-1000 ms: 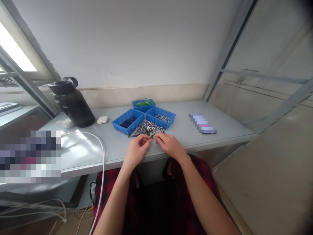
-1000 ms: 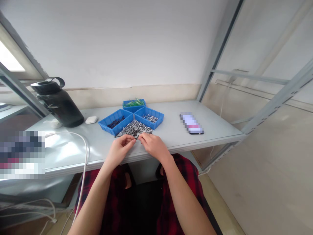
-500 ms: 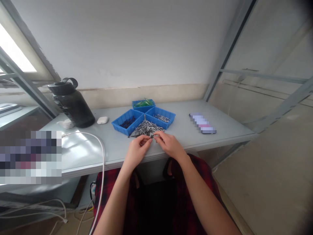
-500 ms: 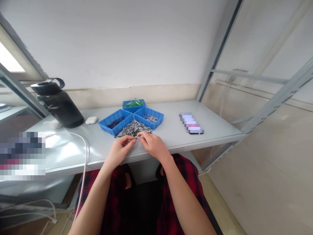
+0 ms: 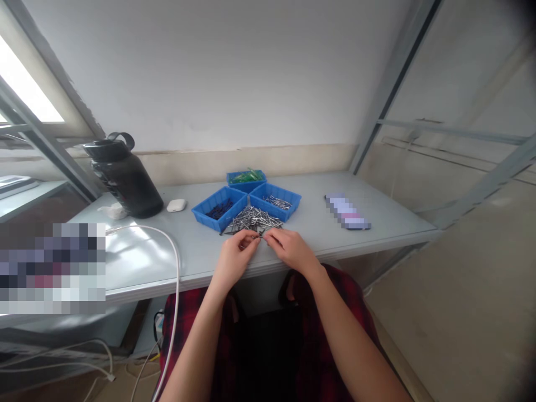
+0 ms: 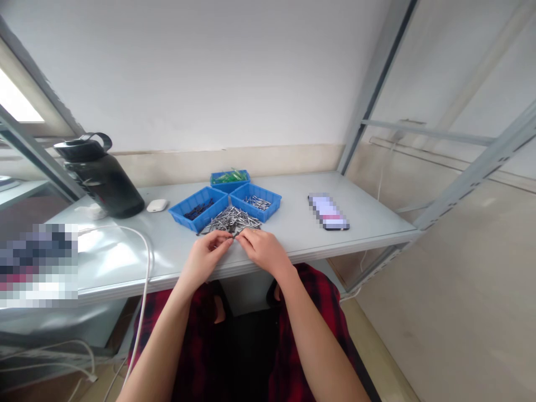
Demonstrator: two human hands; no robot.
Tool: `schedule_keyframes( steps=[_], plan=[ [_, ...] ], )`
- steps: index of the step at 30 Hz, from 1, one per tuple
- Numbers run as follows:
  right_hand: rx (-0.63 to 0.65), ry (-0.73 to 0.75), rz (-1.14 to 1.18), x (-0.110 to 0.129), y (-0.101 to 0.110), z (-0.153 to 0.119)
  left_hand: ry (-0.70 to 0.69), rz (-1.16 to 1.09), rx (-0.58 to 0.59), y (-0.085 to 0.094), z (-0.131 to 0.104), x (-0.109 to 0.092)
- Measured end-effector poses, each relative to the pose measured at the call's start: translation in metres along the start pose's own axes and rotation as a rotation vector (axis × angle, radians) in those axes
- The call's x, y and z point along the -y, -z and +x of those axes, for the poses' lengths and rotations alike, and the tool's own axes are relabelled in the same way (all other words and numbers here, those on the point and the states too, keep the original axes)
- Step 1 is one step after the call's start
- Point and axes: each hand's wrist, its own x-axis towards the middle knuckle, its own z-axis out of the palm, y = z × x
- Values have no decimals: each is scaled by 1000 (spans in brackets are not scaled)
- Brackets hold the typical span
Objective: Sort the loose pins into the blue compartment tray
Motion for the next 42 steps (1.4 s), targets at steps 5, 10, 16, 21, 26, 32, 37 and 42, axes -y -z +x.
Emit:
schedule_keyframes(
  steps=[5, 10, 16, 21, 26, 32, 37, 42],
  plan=[
    [-8, -7, 17, 0, 1, -1, 7, -4, -7, 1, -1, -3],
    [-12, -13, 66, 1, 2, -1, 10, 30, -3, 2, -2, -7],
    [-33, -13, 79, 1, 2, -1, -18, 63, -1, 2, -3, -7],
    [-25, 3, 69, 0, 1, -1, -14, 44, 11, 1, -3, -7],
    [-27, -12, 66, 0, 1, -2, -18, 45, 14, 2, -3, -8],
    [-14, -16, 40, 1, 2, 0, -17, 29, 7, 2, -3, -8],
    [2, -16, 28, 1, 2, -1, -17, 15, -9, 2, -2, -9],
    [-8, 15, 31, 1, 1, -1, -32, 6, -12, 2, -2, -6]
  ],
)
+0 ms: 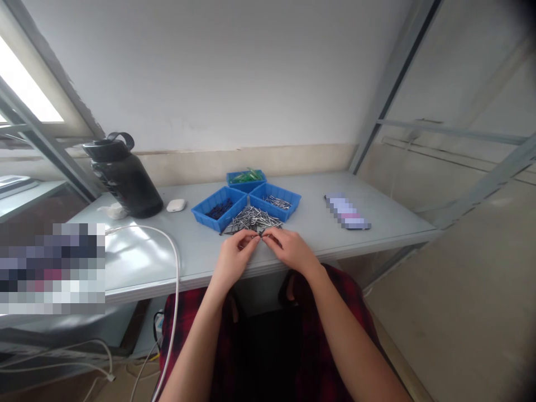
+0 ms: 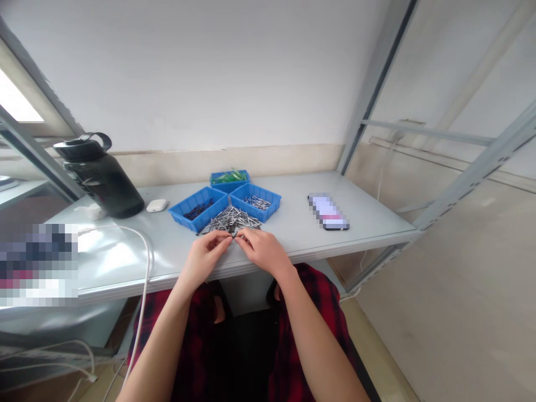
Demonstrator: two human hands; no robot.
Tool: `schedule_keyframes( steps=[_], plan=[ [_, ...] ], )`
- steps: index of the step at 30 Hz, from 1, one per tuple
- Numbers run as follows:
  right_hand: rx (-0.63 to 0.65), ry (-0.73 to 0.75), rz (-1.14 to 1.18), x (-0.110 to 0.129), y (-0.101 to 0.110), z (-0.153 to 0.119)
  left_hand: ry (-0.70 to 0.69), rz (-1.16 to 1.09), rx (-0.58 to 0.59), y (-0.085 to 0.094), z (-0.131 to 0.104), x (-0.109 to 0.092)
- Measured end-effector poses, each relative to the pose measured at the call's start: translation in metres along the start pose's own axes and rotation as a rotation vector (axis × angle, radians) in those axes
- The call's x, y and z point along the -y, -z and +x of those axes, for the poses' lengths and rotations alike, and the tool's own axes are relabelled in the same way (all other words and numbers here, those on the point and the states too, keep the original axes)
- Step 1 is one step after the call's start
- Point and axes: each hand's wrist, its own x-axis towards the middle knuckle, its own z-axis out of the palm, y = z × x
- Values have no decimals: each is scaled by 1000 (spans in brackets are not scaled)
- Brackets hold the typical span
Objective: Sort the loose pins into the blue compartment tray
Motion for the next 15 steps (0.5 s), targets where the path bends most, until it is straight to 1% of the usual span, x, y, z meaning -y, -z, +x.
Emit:
schedule_keyframes(
  steps=[4, 9, 15],
  plan=[
    [-3, 0, -15, -1, -1, 0, 14, -4, 5, -1, 0, 2],
    [-11, -19, 9, 0, 0, 0, 26, 7, -9, 0, 0, 0],
    [-24, -32, 24, 1, 0, -1, 19, 42, 3, 0, 0, -1]
  ],
)
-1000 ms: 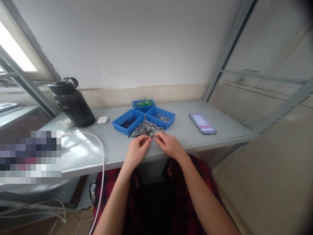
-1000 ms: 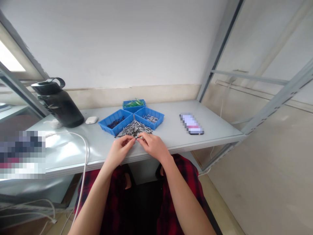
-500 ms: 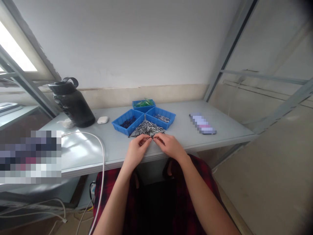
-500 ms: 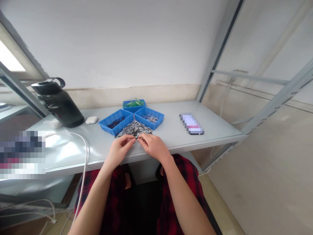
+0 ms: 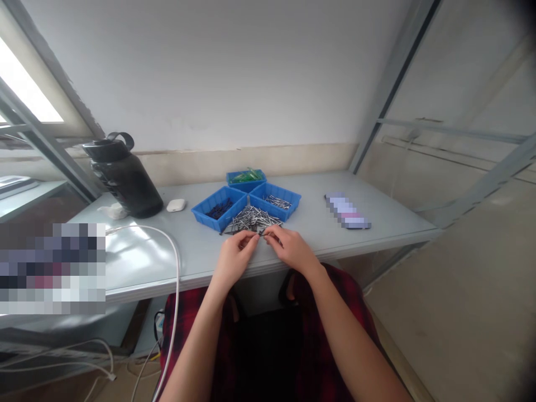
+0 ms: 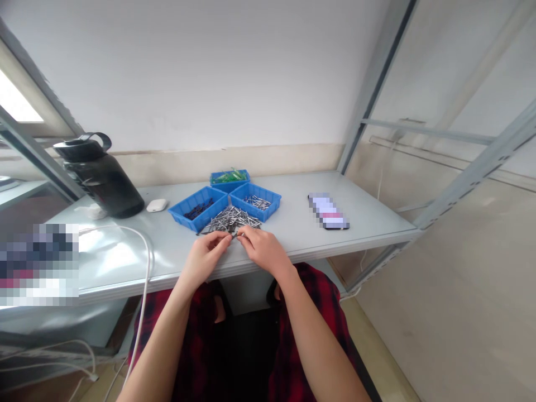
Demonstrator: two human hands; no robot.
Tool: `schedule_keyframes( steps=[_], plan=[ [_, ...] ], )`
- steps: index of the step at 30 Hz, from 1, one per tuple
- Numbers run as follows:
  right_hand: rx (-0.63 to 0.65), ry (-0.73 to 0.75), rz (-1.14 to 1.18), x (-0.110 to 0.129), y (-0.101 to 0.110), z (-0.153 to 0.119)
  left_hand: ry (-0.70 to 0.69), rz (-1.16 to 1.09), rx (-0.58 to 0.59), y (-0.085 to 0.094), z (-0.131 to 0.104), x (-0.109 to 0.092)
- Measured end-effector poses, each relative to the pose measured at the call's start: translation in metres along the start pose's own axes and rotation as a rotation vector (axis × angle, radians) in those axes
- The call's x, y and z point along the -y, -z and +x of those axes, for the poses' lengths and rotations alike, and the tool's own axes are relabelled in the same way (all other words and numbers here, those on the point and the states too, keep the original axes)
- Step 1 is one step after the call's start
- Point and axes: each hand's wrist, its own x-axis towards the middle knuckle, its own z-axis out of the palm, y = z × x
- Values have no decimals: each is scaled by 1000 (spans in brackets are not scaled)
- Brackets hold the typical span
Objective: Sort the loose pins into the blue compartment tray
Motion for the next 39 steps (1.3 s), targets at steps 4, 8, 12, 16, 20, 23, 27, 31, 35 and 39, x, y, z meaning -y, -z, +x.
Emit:
schedule_keyframes(
  steps=[4, 8, 12, 16, 20, 23, 27, 31, 35, 39],
  plan=[
    [-1, -7, 13, 0, -1, 0, -9, -1, -3, 0, 0, 1],
    [7, -6, -11, 1, 0, 1, -9, 3, -3, 0, 0, -1],
    [34, -10, -39, 0, 1, 1, 4, 14, -5, 0, 0, -2],
    [22, -16, -3, 1, 1, 1, 7, 5, -5, 0, 0, -1],
    [22, -20, 25, 1, 1, 0, 18, 4, 7, -1, 0, 0],
    [16, -11, 28, 0, 1, 0, 29, -11, 15, -1, 0, 0],
    [-3, -23, 11, 0, 0, 1, 30, -18, 11, -1, 1, -1],
    [8, -22, -6, -1, 0, 1, 26, -21, 3, -1, 0, 0],
    [24, -17, -15, -2, 0, 1, 27, -21, 4, -1, 0, 1],
    [16, -21, 21, -1, 0, 1, 31, -4, 4, 0, 0, 0]
  ],
)
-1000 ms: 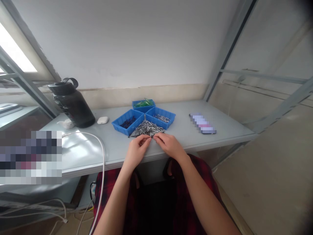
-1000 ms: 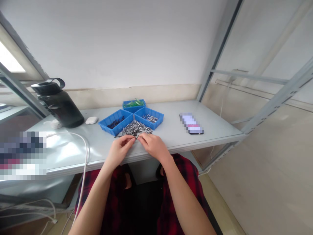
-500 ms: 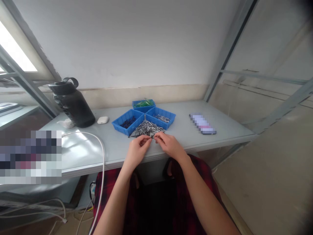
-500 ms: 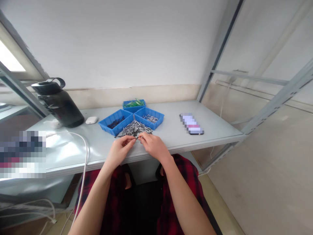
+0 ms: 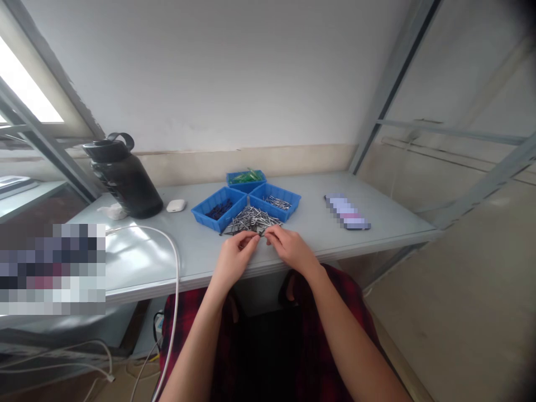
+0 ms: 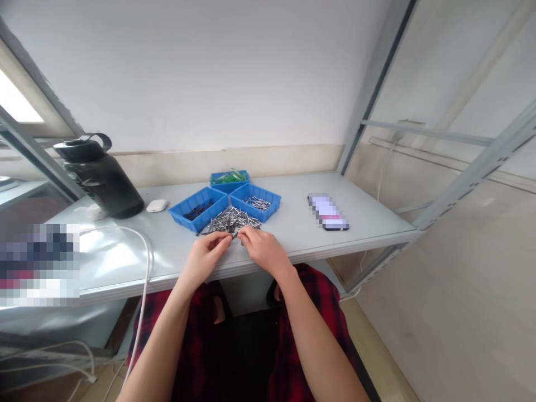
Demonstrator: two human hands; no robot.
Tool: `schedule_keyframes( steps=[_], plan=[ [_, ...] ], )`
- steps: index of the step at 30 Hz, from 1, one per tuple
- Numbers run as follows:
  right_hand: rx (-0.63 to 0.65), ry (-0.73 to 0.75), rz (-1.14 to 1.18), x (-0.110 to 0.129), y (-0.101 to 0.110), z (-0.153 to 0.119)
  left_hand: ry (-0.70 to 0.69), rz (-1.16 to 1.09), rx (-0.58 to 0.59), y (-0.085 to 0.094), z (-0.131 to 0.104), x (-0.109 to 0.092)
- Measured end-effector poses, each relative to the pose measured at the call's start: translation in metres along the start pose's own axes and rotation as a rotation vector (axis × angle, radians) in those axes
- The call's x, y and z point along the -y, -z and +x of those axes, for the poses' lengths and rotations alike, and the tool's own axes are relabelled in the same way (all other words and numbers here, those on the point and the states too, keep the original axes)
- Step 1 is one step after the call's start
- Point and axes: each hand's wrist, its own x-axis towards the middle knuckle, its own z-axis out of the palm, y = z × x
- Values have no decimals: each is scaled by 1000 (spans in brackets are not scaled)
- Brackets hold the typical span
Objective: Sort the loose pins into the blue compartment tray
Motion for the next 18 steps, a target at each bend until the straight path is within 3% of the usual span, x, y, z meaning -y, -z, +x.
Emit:
schedule_keyframes(
  steps=[18],
  plan=[
    [3, -29, -10, 2, 1, 1, 20, -46, -5, -1, 0, 0]
  ],
)
